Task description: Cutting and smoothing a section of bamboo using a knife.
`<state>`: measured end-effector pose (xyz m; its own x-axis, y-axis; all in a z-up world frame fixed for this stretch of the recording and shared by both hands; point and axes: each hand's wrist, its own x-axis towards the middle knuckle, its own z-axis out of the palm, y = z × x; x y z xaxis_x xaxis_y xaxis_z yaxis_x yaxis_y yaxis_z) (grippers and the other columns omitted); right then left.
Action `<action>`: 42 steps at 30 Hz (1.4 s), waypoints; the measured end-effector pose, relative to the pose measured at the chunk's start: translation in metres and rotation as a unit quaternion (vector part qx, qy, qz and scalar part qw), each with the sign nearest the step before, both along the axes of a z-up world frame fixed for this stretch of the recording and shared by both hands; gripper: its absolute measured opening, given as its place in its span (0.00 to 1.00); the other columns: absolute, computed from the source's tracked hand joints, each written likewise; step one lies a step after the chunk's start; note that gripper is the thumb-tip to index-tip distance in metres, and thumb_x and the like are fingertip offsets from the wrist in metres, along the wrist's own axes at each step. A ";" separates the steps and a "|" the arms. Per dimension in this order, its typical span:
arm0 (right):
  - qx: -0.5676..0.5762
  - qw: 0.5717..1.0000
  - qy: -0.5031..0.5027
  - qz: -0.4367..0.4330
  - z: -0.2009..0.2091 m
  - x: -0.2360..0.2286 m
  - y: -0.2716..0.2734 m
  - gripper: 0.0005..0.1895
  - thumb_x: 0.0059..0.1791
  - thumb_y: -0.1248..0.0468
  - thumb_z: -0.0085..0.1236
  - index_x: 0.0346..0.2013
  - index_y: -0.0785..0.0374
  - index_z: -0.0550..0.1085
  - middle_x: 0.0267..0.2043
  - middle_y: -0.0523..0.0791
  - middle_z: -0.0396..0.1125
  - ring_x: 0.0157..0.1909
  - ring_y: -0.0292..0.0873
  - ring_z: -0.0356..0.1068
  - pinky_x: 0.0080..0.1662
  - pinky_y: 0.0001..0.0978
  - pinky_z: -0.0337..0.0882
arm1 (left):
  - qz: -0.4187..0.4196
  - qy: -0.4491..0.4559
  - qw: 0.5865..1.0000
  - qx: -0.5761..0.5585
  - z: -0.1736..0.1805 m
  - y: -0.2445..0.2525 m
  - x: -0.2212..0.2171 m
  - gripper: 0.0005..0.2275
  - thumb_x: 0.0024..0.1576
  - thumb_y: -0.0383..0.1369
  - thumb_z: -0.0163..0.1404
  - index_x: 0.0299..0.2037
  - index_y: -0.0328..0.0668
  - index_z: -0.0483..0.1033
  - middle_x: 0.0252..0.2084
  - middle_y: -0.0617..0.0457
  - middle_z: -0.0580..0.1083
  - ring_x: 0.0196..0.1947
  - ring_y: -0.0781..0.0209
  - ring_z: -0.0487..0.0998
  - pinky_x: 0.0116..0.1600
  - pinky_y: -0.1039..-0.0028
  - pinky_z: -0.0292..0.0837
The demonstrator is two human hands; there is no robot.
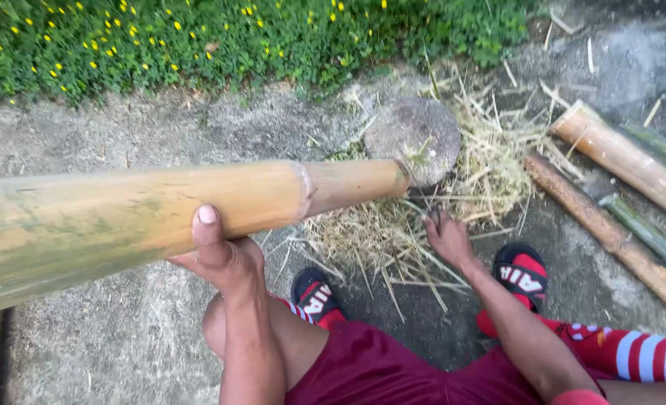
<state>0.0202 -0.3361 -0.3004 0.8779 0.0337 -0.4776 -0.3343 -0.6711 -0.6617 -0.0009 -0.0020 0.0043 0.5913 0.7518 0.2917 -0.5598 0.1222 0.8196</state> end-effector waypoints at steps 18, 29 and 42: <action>0.060 0.973 -0.225 0.008 0.017 0.001 0.006 0.20 0.57 0.51 0.41 0.34 0.65 0.67 0.16 0.44 0.63 0.17 0.41 0.68 0.23 0.43 0.74 | -0.017 -0.010 1.000 -0.015 -0.004 0.000 -0.002 0.40 0.52 0.35 0.64 0.70 0.41 0.49 0.65 0.45 0.61 0.64 0.53 0.67 0.74 0.56 0.66; -0.005 1.000 -0.006 0.015 0.055 -0.008 0.020 0.18 0.59 0.52 0.38 0.37 0.64 0.66 0.16 0.44 0.63 0.14 0.41 0.63 0.19 0.41 0.69 | 0.022 -0.007 1.000 -0.005 -0.001 -0.007 0.000 0.41 0.52 0.35 0.65 0.70 0.40 0.47 0.66 0.42 0.61 0.65 0.50 0.67 0.73 0.55 0.68; 0.016 0.992 -0.082 0.097 0.070 -0.023 0.023 0.22 0.59 0.53 0.33 0.38 0.68 0.68 0.15 0.40 0.60 0.11 0.36 0.59 0.13 0.36 0.66 | 0.026 -0.038 0.999 0.007 0.002 -0.016 -0.003 0.42 0.52 0.36 0.65 0.71 0.39 0.46 0.66 0.42 0.61 0.65 0.49 0.68 0.72 0.52 0.69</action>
